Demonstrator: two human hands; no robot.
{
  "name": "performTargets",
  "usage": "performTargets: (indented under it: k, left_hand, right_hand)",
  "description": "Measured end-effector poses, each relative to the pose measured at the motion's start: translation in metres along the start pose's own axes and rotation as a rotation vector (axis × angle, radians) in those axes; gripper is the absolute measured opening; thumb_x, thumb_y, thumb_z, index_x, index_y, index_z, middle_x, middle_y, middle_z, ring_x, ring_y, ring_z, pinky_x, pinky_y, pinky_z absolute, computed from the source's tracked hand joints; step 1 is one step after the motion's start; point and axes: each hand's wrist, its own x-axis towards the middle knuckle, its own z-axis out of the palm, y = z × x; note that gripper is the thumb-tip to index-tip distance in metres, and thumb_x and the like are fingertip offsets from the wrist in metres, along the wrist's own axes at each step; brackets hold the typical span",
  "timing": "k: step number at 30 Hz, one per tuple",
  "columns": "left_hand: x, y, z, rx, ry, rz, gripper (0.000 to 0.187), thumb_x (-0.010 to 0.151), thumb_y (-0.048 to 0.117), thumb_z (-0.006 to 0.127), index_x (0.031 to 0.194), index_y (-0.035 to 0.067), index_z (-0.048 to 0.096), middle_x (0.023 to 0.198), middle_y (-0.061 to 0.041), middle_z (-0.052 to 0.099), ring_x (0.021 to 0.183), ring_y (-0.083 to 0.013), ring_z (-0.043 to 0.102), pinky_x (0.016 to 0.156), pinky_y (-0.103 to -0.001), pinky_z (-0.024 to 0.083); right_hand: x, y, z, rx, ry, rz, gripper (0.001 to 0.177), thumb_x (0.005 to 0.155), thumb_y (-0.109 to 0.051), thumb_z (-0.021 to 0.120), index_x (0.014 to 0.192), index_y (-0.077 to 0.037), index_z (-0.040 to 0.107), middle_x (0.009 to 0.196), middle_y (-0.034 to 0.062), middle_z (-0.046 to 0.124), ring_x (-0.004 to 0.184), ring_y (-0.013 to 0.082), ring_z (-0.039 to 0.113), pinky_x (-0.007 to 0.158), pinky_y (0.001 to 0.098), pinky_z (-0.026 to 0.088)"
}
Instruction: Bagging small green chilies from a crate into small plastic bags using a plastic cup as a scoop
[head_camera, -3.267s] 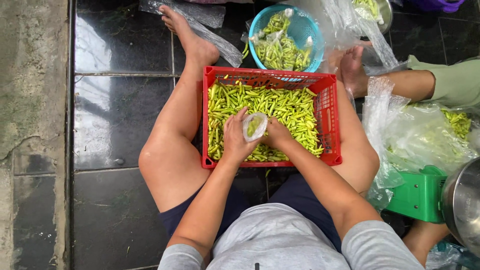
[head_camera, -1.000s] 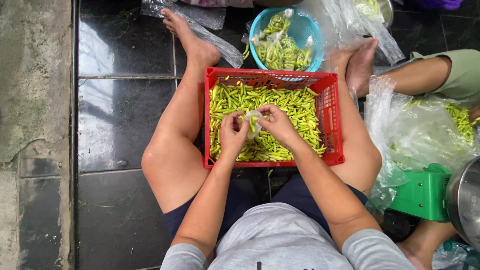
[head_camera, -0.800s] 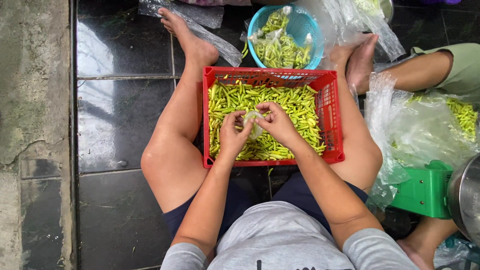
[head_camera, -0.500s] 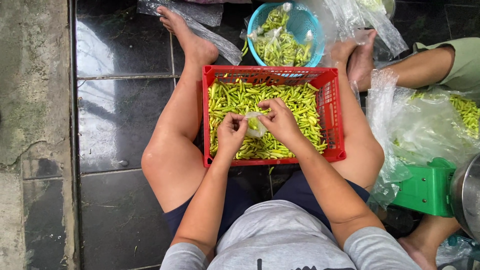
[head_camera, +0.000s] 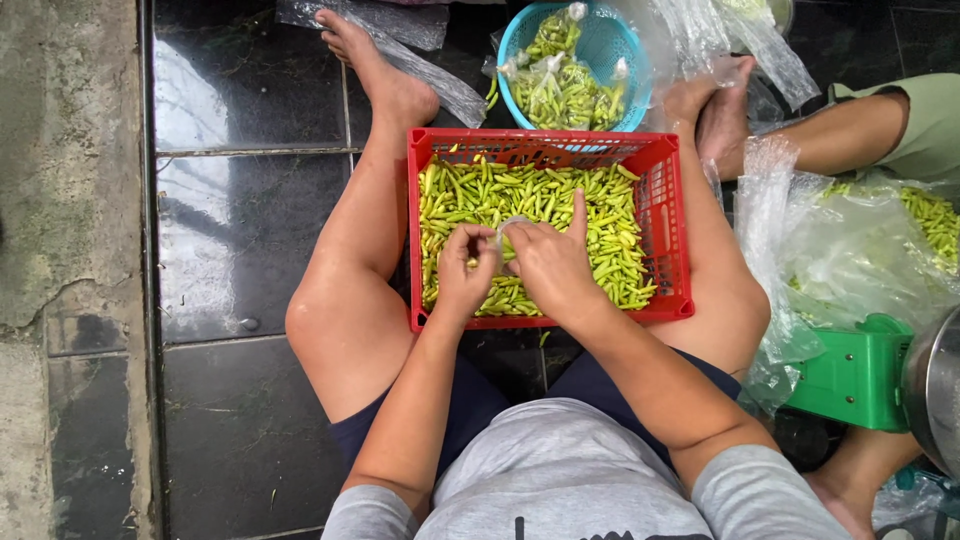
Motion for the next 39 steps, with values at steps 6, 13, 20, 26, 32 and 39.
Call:
performTargets:
  k: [6,13,20,26,32,39]
  left_hand:
    - [0.010,0.070,-0.016,0.091,-0.392,0.106,0.090,0.069,0.018,0.053,0.155,-0.001,0.031,0.151,-0.034,0.035,0.144,-0.0541,0.026,0.120,-0.068,0.022]
    - [0.000,0.069,0.015,-0.744,0.056,-0.795,0.092,0.092,0.078,0.033,0.161,0.017,0.026,0.161,-0.032,0.014,0.143,-0.0583,0.028,0.112,-0.069,0.035]
    - [-0.005,-0.040,0.028,-1.017,-0.007,-0.711,0.087,0.095,0.073,0.051,0.156,0.015,0.026,0.141,-0.025,0.047,0.118,-0.0392,0.060,0.101,-0.056,0.056]
    - [0.002,-0.018,0.021,-0.893,0.156,-0.762,0.057,0.092,0.067,0.062,0.116,0.014,0.058,0.109,-0.010,0.063,0.091,-0.0269,0.067,0.075,-0.040,0.064]
    - [0.008,-0.029,0.010,-0.930,0.260,-0.718,0.048,0.094,0.059,0.061,0.109,0.014,0.062,0.104,-0.013,0.070,0.091,-0.0278,0.071,0.077,-0.043,0.064]
    - [0.015,-0.043,0.006,-0.850,0.377,-0.703,0.037,0.096,0.056,0.060,0.104,0.020,0.062,0.096,-0.006,0.071,0.085,-0.0231,0.073,0.072,-0.036,0.063]
  right_hand:
    - [0.001,0.008,-0.059,0.038,-0.087,0.007,0.037,0.086,-0.017,0.080,0.121,-0.008,0.071,0.116,0.0121,0.075,0.108,0.0221,0.070,0.117,0.0724,-0.003]
    - [-0.007,0.010,-0.088,0.093,0.028,-0.043,0.042,0.086,-0.022,0.079,0.124,-0.007,0.068,0.117,0.0136,0.075,0.106,0.0219,0.071,0.115,0.0686,0.014]
    - [-0.008,-0.003,-0.059,0.160,-0.009,-0.080,0.020,0.091,-0.025,0.074,0.105,-0.010,0.073,0.104,0.0116,0.077,0.105,0.0212,0.072,0.116,0.0643,0.017]
    - [-0.006,0.002,-0.050,0.157,0.120,-0.157,0.035,0.091,-0.028,0.074,0.121,-0.011,0.069,0.111,0.0093,0.076,0.105,0.0191,0.071,0.112,0.0586,0.021]
    - [0.010,0.034,-0.046,0.507,0.347,-0.064,0.024,0.104,-0.020,0.062,0.127,-0.014,0.067,0.111,0.0063,0.074,0.101,0.0199,0.069,0.104,0.0517,0.037]
    - [0.021,0.098,0.134,0.358,-0.408,0.295,0.055,0.094,-0.044,0.073,0.140,-0.017,0.060,0.148,0.0247,0.042,0.139,0.0507,0.039,0.100,0.0648,0.048]
